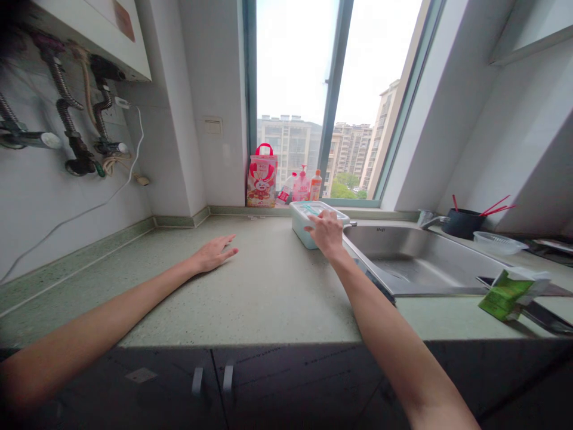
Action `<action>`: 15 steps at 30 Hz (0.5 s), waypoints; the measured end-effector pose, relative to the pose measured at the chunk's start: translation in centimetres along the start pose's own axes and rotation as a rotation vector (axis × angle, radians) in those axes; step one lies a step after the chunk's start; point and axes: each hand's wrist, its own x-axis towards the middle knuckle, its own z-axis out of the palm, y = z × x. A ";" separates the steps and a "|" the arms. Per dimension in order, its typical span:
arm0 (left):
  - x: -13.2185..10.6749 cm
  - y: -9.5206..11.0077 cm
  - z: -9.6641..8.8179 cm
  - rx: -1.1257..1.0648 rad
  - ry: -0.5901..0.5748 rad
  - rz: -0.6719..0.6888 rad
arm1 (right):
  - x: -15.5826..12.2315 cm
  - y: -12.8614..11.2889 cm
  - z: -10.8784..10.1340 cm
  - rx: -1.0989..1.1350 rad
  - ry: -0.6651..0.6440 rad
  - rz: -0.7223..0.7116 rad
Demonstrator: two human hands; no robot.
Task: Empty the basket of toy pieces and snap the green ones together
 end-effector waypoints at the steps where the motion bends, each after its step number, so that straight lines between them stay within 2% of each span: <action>1: 0.0 0.0 0.0 0.005 0.000 -0.002 | 0.0 -0.1 0.1 -0.007 0.005 0.003; 9: -0.2 0.4 -0.1 -0.005 0.013 0.007 | -0.5 -1.1 0.3 -0.010 0.059 -0.065; 13: -0.2 0.5 -0.3 0.017 -0.021 0.012 | -1.1 -3.5 -0.5 0.113 0.141 -0.242; 15: -0.2 0.5 -0.3 0.029 -0.035 0.017 | -1.5 -5.0 -0.6 0.185 0.134 -0.329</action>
